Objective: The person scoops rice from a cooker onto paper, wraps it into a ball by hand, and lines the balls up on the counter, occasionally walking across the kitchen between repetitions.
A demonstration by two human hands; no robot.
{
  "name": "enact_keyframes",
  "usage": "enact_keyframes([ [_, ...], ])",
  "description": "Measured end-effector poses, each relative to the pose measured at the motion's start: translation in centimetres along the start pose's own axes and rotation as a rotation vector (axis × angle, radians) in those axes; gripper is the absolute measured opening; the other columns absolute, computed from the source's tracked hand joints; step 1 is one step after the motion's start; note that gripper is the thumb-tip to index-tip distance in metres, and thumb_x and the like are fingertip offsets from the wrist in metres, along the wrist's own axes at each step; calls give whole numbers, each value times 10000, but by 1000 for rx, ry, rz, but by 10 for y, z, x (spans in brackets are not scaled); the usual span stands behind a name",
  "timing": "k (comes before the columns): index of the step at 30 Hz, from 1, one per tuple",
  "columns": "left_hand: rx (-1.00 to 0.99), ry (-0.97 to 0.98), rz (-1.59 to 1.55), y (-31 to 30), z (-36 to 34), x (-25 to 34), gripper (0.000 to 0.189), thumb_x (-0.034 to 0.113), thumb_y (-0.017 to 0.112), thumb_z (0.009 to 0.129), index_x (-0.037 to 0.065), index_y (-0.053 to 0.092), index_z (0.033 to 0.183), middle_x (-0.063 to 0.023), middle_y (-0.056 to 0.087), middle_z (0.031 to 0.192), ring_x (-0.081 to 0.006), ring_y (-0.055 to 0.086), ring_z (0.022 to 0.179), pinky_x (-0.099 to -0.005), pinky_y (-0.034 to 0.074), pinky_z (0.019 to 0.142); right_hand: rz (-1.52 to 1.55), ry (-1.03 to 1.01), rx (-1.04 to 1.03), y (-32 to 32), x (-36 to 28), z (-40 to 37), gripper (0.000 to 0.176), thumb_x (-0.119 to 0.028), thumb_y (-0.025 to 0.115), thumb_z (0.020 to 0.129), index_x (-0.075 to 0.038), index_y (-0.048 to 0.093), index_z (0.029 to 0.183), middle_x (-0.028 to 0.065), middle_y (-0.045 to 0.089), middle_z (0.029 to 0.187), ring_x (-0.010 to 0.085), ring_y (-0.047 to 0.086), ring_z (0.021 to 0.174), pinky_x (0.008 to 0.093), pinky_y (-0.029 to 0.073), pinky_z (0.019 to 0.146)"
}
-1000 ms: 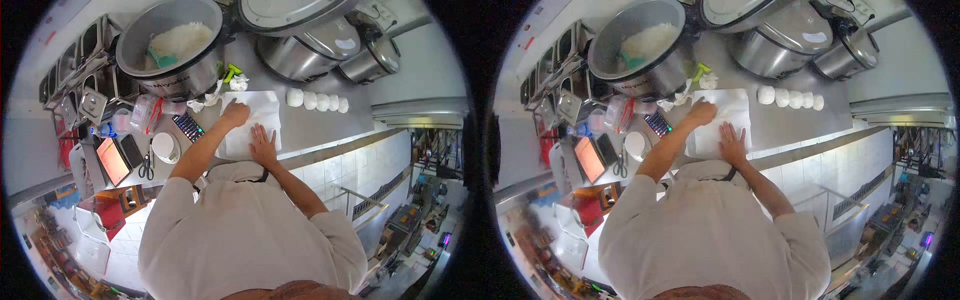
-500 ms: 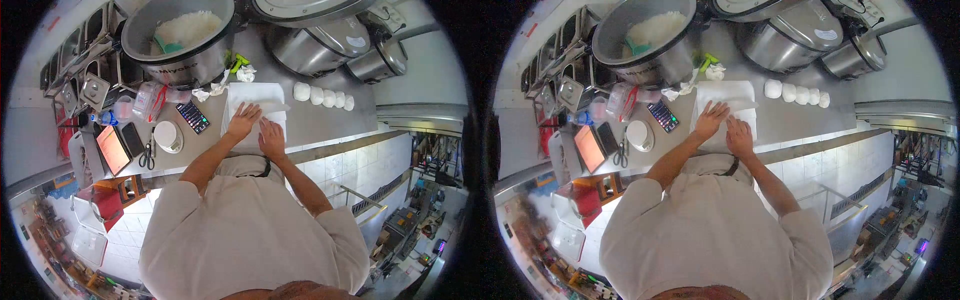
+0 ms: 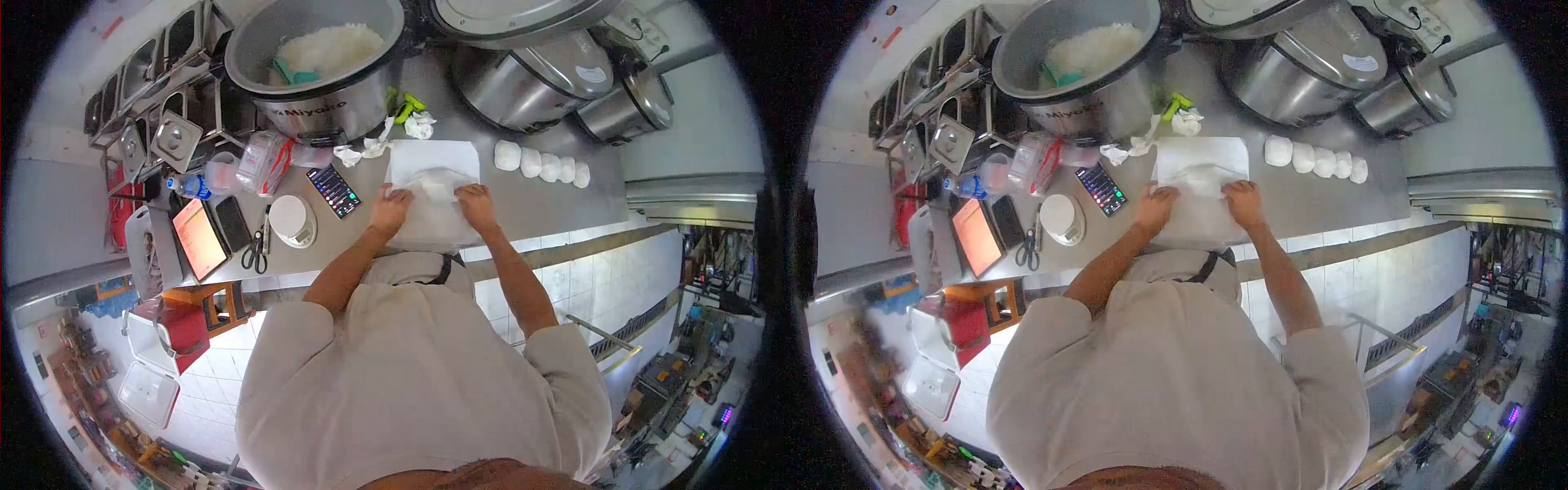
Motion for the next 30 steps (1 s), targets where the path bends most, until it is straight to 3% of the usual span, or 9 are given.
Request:
enact_keyframes([
  [3,43,-144,-84,-14,28,-3,332,65,566,901,60,610,1230,-112,708,916,-255,709,834,-440,493,984,308,484,-341,-6,18,28,339,-167,657,881,-148,690,1218,94,702,1197,279,651,1148,473,497,993],
  [9,43,-246,-47,-20,53,-4,255,111,621,903,37,607,1147,-177,589,1115,-297,671,1000,-384,587,809,-8,290,-254,-1,16,59,275,-169,686,837,-99,701,1102,151,677,1048,361,679,973,462,561,860],
  [15,51,-217,-244,-2,29,6,249,103,590,915,44,616,1156,-135,537,1212,-325,617,1094,-419,572,898,133,286,140,-20,-34,17,40,-85,613,887,-76,613,927,122,580,1039,361,658,891,491,556,782],
  [21,164,-81,-345,16,27,1,229,128,593,886,72,668,1096,-163,630,1168,-352,630,1061,-476,519,909,107,139,196,19,-30,-13,384,-57,547,906,38,600,1275,224,588,1156,382,574,1065,490,467,990],
  [23,-148,-438,-951,52,46,-6,211,189,582,916,48,681,1038,-183,683,1027,-346,657,986,-473,516,872,314,376,188,51,14,-24,232,-100,587,898,58,712,1013,221,684,1123,361,635,1081,448,491,984],
  [26,515,25,-383,162,87,-25,254,194,599,942,34,585,1139,-160,629,1043,-330,627,918,-486,497,809,1045,601,84,98,45,-22,487,-319,598,948,37,596,1281,168,692,1189,301,657,1054,395,531,934],
  [27,317,32,-408,121,91,-11,263,180,613,928,52,566,1154,-152,630,1026,-325,628,913,-483,497,800,1371,787,55,137,75,-30,586,-391,601,965,30,557,1370,151,695,1211,282,664,1045,378,544,918],
  [28,173,21,-451,90,78,2,282,166,627,914,70,548,1168,-143,632,1008,-321,629,908,-480,496,790,1045,140,70,73,21,-10,628,-444,547,997,14,516,1426,159,644,1298,326,614,1163,393,529,939],
  [30,107,-7,-621,63,63,4,343,138,656,887,106,512,1196,-126,635,972,-311,632,898,-475,495,771,1324,962,92,87,33,-11,705,-511,469,1030,3,409,1510,182,454,1493,314,508,1300,445,404,1098],
])
Point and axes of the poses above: each hand's wrist, its own z-axis towards the middle knuckle, its own y-axis out of the palm, x = y × z, the point moved 7 cm from there along z, towards the middle knuckle
